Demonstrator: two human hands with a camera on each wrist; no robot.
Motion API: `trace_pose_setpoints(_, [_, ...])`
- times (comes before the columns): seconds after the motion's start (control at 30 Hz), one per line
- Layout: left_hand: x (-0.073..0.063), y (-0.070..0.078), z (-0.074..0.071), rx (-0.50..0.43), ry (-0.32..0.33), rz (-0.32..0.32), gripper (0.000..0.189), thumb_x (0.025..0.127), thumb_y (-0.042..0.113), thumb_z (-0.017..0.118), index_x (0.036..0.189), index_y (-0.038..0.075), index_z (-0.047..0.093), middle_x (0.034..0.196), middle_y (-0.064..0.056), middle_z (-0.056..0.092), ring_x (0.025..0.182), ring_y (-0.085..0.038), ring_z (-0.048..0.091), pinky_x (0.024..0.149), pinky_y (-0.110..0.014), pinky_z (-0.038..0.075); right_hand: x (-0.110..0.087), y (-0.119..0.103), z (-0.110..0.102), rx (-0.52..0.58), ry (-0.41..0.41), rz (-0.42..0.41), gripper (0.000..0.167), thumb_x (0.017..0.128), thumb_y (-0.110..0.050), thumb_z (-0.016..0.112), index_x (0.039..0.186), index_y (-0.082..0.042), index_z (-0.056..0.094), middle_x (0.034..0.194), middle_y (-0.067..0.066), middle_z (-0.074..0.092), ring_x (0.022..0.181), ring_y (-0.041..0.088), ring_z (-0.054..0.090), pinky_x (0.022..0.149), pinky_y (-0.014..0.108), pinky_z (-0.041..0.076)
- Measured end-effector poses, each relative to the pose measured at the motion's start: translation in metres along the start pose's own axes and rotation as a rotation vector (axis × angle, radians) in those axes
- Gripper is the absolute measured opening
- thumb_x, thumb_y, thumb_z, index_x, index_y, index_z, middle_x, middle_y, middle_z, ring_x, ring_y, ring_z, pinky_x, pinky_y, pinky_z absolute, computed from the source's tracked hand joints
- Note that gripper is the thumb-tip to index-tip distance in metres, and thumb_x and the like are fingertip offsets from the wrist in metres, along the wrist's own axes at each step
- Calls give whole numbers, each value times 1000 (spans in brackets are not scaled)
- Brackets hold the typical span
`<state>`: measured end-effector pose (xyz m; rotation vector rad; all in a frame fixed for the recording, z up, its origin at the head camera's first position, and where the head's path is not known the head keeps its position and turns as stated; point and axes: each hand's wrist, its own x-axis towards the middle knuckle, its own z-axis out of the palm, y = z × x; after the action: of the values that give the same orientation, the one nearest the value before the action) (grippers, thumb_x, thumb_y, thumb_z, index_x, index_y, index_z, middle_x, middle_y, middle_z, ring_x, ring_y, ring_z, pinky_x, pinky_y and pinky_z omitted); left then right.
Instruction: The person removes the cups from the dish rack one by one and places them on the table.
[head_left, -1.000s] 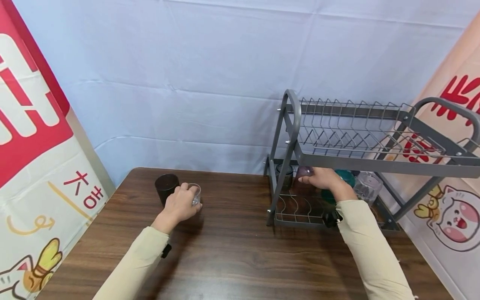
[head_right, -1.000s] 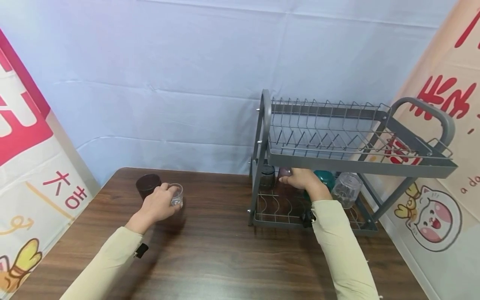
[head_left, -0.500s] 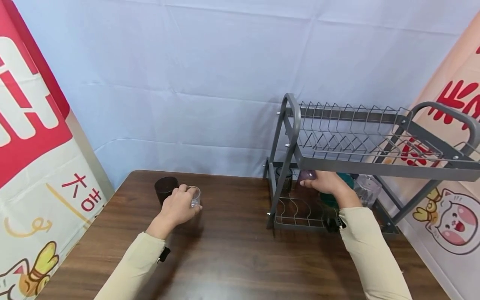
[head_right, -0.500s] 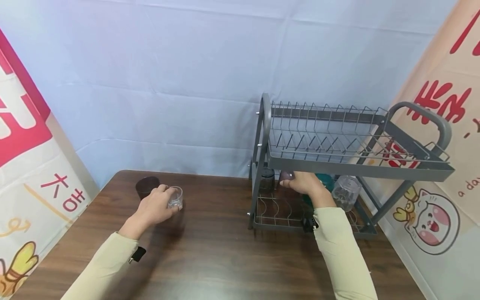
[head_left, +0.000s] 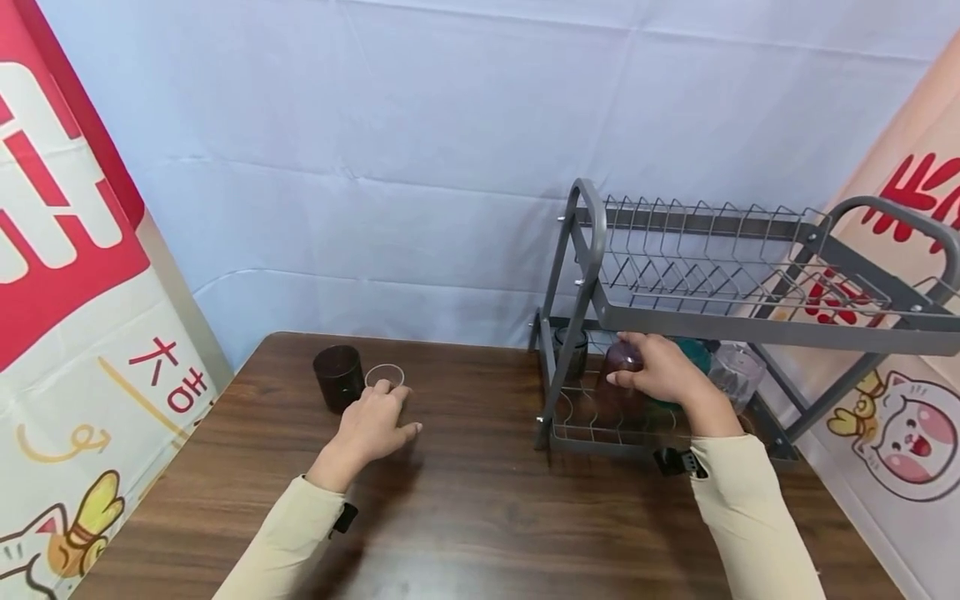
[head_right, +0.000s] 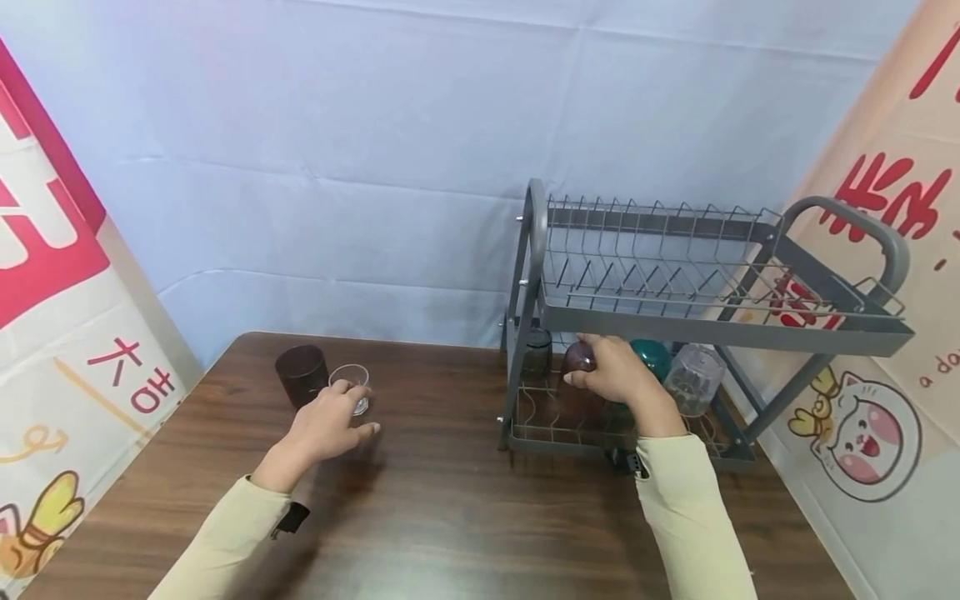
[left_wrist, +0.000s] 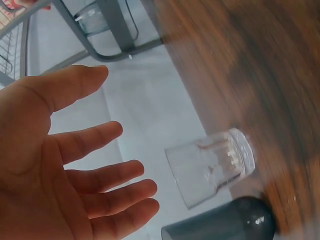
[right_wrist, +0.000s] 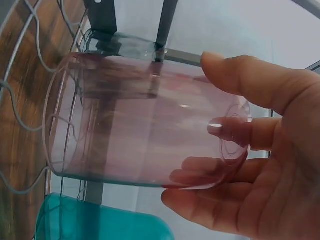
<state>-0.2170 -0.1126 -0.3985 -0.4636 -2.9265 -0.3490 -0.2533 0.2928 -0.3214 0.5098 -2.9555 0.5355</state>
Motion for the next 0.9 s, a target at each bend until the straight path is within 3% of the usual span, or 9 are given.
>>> trace_pose_setpoints(0.2, [-3,11,4,-18,8,-11,54,78,39,73,121,10,60,110,-16,53,94,-34,55,58,-44,47,-11,-8,1,26,4,23,71,80,-26,73,134,7,42,116,34,47,101,45,47,75,55,44])
trace_pose_setpoints(0.47, [-4,22,13,-83,17,6,51,78,38,73,119,12,61,112,-13,54,88,-30,57,55,-41,47,-22,-17,2,28,30,-22,70,80,-26,73,135,5,41,120,33,47,105,46,47,78,57,42])
trace_pose_setpoints(0.9, [-4,31,25,-241,183,123,45,79,31,73,119,14,61,115,-11,54,98,-29,56,67,-43,49,-43,-29,6,57,87,-66,68,80,-26,74,135,1,43,120,28,47,101,42,50,73,54,46])
